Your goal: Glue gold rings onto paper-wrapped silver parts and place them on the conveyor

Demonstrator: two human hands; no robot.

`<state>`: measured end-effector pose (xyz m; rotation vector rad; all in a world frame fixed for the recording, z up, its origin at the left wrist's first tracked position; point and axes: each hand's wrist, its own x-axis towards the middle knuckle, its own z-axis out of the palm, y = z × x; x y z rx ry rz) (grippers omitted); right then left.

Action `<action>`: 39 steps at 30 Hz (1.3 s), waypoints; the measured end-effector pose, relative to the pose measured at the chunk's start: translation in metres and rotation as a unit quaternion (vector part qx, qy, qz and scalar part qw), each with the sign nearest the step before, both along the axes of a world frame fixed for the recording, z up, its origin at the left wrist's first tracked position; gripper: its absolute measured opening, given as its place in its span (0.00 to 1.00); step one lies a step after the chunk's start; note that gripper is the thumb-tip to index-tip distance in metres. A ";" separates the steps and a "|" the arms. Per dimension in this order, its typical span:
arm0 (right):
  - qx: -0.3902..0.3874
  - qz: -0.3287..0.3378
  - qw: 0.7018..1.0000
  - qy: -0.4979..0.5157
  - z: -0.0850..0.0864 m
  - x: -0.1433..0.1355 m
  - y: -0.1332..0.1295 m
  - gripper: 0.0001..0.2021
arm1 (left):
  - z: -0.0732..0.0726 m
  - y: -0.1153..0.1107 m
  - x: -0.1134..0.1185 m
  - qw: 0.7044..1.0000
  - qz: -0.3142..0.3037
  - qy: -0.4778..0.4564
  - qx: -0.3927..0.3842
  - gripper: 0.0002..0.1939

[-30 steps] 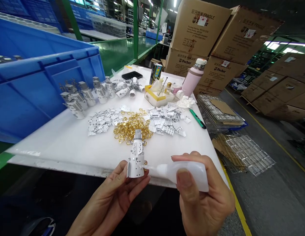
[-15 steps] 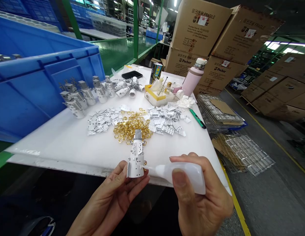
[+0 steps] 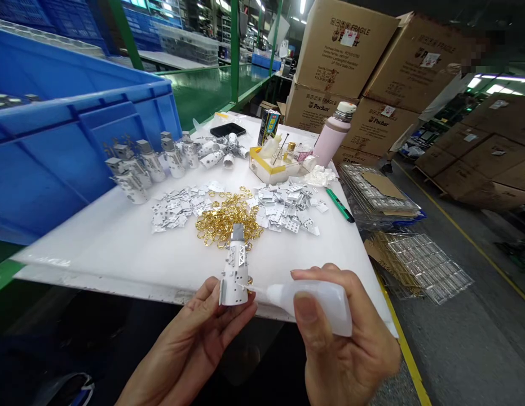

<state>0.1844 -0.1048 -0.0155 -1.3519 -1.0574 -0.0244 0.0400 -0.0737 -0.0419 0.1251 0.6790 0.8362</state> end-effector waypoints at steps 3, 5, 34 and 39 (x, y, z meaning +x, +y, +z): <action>0.019 -0.006 0.999 0.037 0.001 -0.002 -0.001 0.12 | 0.001 -0.001 0.000 1.000 0.006 -0.003 -0.005 0.07; 0.031 -0.010 0.998 0.055 0.000 -0.004 -0.003 0.11 | 0.001 -0.001 0.000 1.000 0.012 -0.010 -0.003 0.07; -0.022 0.125 0.927 0.353 -0.004 0.040 0.001 0.10 | 0.005 -0.001 -0.001 0.998 0.030 -0.004 -0.052 0.05; -0.216 0.040 0.971 0.090 -0.040 0.104 0.019 0.18 | 0.004 0.000 -0.009 0.998 0.042 -0.013 -0.052 0.03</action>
